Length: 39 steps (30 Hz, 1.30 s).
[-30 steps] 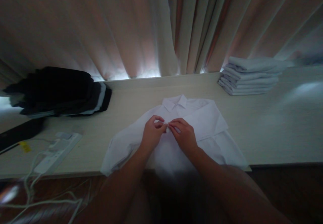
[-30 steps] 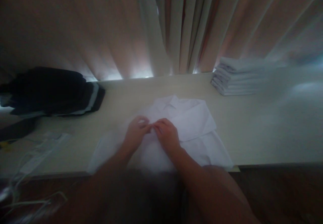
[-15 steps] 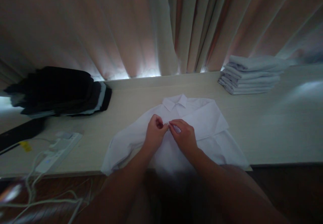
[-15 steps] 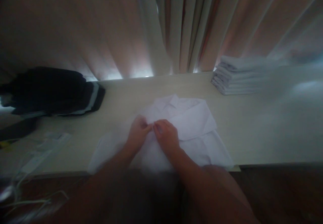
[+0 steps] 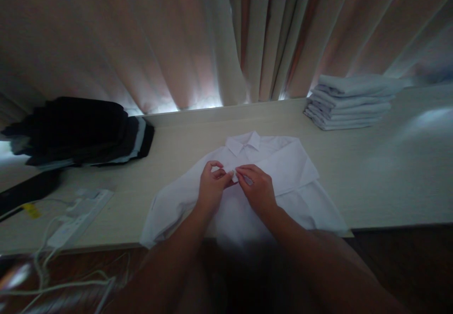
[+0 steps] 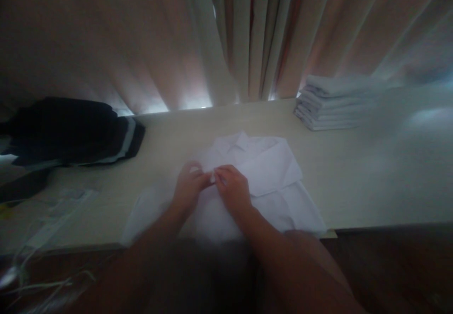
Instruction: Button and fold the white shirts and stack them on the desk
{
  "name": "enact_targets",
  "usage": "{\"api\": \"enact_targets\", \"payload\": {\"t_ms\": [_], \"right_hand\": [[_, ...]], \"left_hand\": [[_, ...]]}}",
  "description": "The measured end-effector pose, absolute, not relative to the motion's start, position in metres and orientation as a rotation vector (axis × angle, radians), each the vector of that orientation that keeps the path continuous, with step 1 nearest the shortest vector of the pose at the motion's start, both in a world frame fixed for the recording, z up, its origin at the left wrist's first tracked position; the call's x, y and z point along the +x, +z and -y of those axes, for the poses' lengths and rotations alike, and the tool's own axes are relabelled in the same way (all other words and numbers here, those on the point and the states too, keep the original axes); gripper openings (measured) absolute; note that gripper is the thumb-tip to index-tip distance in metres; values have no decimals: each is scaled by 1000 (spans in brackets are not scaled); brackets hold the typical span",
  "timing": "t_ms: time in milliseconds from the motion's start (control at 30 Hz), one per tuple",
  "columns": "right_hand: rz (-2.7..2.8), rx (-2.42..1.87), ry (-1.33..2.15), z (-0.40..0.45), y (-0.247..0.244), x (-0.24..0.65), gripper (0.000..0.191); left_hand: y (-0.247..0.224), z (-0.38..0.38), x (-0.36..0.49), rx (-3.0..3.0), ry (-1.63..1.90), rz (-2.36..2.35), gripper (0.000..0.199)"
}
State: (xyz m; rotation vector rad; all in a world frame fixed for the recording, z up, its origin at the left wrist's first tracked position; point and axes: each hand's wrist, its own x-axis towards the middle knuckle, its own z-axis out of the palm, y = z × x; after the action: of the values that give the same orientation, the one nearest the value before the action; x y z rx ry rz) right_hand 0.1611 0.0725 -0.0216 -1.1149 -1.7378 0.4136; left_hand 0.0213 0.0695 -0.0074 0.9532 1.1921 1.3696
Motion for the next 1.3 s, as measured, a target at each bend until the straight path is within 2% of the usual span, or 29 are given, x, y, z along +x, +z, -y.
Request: {"api": "enact_targets", "payload": {"t_ms": [367, 700, 1000, 1300], "right_hand": [[1815, -1063, 233, -71, -28, 151, 14], [1787, -1081, 298, -73, -29, 150, 17], [1742, -1073, 300, -74, -26, 152, 20], [1783, -1052, 250, -76, -30, 152, 20]], "left_hand": [[-6, -75, 19, 1123, 1363, -1324, 28], [-6, -73, 15, 1139, 1368, -1310, 21], [-8, -73, 17, 1239, 1452, -1400, 26], [-12, -74, 23, 870, 1452, -1238, 34]]}}
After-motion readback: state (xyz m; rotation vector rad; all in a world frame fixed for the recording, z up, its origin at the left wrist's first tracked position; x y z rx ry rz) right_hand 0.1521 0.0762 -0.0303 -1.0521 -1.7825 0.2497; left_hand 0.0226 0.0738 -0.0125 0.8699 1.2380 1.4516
